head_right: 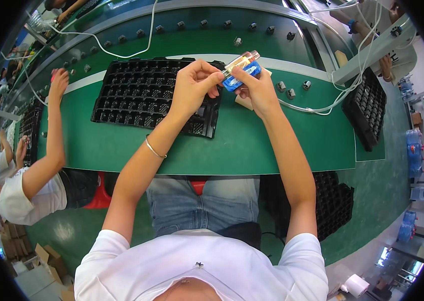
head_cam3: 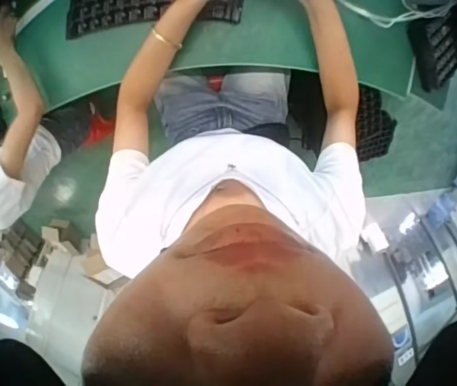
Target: Picking small electronic components from a storage tray and inserting them into a testing or assembly jig.
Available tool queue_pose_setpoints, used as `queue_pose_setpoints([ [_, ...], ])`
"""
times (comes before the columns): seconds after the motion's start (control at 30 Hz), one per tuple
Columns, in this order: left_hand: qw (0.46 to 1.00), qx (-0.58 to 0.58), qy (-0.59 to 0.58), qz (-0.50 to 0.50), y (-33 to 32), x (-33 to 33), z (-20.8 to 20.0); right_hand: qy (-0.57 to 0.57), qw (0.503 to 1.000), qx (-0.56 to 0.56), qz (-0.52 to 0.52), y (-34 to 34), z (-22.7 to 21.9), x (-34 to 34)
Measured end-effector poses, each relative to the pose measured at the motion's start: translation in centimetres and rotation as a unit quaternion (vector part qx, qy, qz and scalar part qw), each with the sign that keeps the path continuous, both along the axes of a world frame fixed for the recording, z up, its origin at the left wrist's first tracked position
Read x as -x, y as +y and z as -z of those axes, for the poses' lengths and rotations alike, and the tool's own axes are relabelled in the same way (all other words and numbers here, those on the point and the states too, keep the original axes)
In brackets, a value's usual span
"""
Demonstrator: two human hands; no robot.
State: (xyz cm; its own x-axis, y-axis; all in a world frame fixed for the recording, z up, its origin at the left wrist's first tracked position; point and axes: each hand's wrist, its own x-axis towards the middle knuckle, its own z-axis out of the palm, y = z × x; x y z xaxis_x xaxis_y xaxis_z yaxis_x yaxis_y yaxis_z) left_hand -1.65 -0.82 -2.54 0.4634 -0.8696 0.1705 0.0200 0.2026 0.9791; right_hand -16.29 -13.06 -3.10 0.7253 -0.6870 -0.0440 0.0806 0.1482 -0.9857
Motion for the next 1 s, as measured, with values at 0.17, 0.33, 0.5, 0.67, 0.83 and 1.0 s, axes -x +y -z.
queue_pose_setpoints([
  [0.17,0.998,0.007,-0.053,-0.014,-0.1,-1.1,0.1,-0.013,0.999,-0.027,-0.035,-0.9,-0.7,1.7],
  [0.33,0.86,-0.106,-0.461,-0.188,0.0,-3.5,0.6,0.059,0.949,0.268,0.155,-2.1,-0.7,3.5],
  [0.5,0.775,-0.205,-0.571,-0.177,0.3,-3.3,0.7,0.059,0.898,0.371,0.231,-1.9,0.3,4.4],
  [0.67,0.751,-0.196,-0.599,-0.196,-0.4,-3.3,0.3,0.086,0.893,0.388,0.21,-2.0,0.9,4.1],
  [0.83,0.711,-0.318,-0.613,-0.135,-2.6,-3.9,-1.4,0.145,0.858,0.439,0.226,-1.6,1.3,3.6],
  [1.0,0.719,-0.331,-0.599,-0.119,-3.9,-3.4,-0.8,0.156,0.838,0.467,0.236,-1.4,1.2,3.6],
])
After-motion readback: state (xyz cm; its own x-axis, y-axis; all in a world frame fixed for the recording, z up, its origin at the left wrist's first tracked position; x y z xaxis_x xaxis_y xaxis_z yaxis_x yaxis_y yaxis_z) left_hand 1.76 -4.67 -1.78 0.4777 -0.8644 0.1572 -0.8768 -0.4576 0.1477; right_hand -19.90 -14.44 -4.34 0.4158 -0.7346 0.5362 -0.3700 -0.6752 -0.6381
